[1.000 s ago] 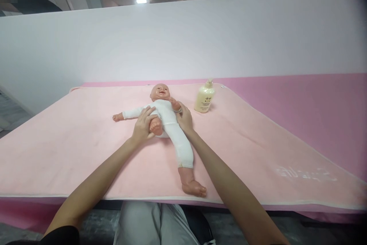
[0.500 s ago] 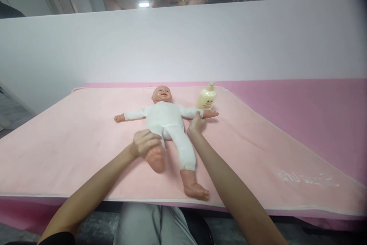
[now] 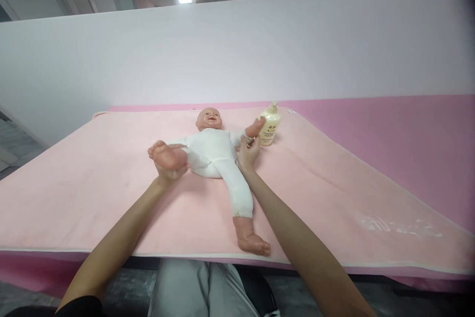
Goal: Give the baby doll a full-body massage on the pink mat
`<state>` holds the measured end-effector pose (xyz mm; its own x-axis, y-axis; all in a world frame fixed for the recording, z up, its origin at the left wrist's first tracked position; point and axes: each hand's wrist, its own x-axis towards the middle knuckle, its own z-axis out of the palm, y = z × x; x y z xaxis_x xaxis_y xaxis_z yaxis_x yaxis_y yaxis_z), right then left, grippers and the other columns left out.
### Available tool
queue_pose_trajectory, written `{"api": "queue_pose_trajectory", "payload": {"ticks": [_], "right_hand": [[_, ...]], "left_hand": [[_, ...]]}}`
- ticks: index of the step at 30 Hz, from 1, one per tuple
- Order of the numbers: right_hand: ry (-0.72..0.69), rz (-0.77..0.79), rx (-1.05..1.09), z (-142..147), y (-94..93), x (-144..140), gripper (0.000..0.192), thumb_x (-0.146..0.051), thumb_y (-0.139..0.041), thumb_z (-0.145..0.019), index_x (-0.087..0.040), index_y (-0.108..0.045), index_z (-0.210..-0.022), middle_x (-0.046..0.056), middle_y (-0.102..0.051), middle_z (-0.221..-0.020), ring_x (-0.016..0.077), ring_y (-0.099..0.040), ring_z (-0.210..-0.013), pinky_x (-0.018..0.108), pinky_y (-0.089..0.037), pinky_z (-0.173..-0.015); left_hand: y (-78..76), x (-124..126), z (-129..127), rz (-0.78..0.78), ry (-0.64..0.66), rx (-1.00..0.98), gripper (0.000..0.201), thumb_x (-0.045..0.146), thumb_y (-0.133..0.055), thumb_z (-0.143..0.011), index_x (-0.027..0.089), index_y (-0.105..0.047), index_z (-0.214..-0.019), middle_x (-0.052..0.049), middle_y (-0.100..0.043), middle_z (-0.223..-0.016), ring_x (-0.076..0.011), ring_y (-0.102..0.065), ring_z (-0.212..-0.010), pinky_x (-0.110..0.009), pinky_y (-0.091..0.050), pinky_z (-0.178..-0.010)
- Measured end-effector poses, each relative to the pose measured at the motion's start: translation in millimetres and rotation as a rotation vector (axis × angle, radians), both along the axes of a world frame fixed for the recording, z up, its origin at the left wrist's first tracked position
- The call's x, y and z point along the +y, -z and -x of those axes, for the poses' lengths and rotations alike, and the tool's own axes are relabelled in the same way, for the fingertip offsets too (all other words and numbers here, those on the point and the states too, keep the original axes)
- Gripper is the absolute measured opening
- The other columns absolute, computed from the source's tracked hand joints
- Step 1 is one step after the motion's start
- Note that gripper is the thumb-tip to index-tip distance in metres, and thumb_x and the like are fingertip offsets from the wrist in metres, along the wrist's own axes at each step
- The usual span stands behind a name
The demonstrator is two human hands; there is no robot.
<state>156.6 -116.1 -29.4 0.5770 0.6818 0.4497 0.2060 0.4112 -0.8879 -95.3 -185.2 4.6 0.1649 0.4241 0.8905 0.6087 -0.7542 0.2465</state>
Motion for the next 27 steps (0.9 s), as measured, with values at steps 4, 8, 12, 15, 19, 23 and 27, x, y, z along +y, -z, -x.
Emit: {"api": "queue_pose_trajectory", "payload": {"ticks": [4, 8, 12, 15, 19, 23, 27], "right_hand": [[-0.148, 0.088, -0.423, 1, 2.7, 1, 0.050, -0.033, -0.046, -0.083, -0.021, -0.049, -0.132, 0.012, -0.056, -0.128, 0.0239, -0.050, -0.120, 0.043, -0.041, -0.103], [-0.204, 0.174, -0.604, 0, 9.4, 9, 0.055, -0.028, -0.046, -0.082, -0.025, -0.046, -0.137, 0.012, -0.042, -0.143, 0.0273, -0.032, -0.137, 0.051, -0.028, -0.111], [-0.245, 0.213, -0.590, -2, 10.0, 11, 0.057, -0.029, -0.045, -0.083, -0.025, -0.043, -0.140, 0.012, -0.037, -0.147, 0.0279, -0.027, -0.140, 0.051, -0.026, -0.112], [-0.269, 0.244, -0.581, -3, 7.0, 9, 0.058, -0.031, -0.046, -0.083, -0.026, -0.043, -0.140, 0.011, -0.035, -0.148, 0.0282, -0.025, -0.141, 0.051, -0.024, -0.113], [-0.319, 0.277, -0.603, -4, 2.1, 6, 0.061, -0.037, -0.052, -0.082, -0.032, -0.042, -0.142, 0.008, -0.031, -0.152, 0.0304, -0.023, -0.142, 0.055, -0.023, -0.113], [-0.322, 0.284, -0.655, -4, -0.1, 5, 0.059, -0.052, -0.048, -0.086, -0.033, -0.042, -0.141, 0.009, -0.029, -0.153, 0.0332, -0.020, -0.143, 0.058, -0.023, -0.112], [-0.281, 0.221, -0.705, -4, 1.2, 5, 0.054, -0.055, -0.044, -0.088, -0.032, -0.047, -0.138, 0.011, -0.037, -0.148, 0.0340, -0.025, -0.141, 0.059, -0.027, -0.109]], "left_hand": [[-0.9, 11, -5, 0.046, -0.057, -0.018, 0.048, 0.043, -0.063, -0.080, 0.016, -0.055, -0.119, -0.013, -0.063, -0.122, -0.0282, -0.058, -0.117, -0.048, -0.047, -0.100], [4.5, 13, -20, 0.131, 0.071, 0.132, 0.042, 0.033, -0.060, -0.082, 0.017, -0.055, -0.121, -0.012, -0.057, -0.134, -0.0267, -0.048, -0.131, -0.047, -0.042, -0.109], [7.9, 14, -22, 0.106, 0.061, 0.104, 0.043, 0.028, -0.062, -0.079, 0.017, -0.055, -0.120, -0.012, -0.057, -0.132, -0.0254, -0.049, -0.130, -0.046, -0.041, -0.111], [9.3, 13, -20, 0.079, 0.066, 0.095, 0.042, 0.028, -0.063, -0.079, 0.017, -0.055, -0.119, -0.012, -0.057, -0.133, -0.0254, -0.048, -0.131, -0.046, -0.041, -0.110], [9.8, 12, -22, 0.021, 0.071, 0.135, 0.040, 0.028, -0.060, -0.081, 0.018, -0.055, -0.119, -0.011, -0.057, -0.133, -0.0263, -0.047, -0.132, -0.048, -0.041, -0.110], [10.0, 11, -25, -0.055, 0.059, 0.193, 0.038, 0.032, -0.057, -0.084, 0.019, -0.054, -0.119, -0.013, -0.055, -0.134, -0.0277, -0.046, -0.132, -0.051, -0.042, -0.108], [10.1, 7, -24, -0.265, 0.047, 0.243, 0.033, 0.040, -0.045, -0.092, 0.019, -0.053, -0.116, -0.014, -0.058, -0.130, -0.0281, -0.046, -0.131, -0.052, -0.045, -0.102]]}}
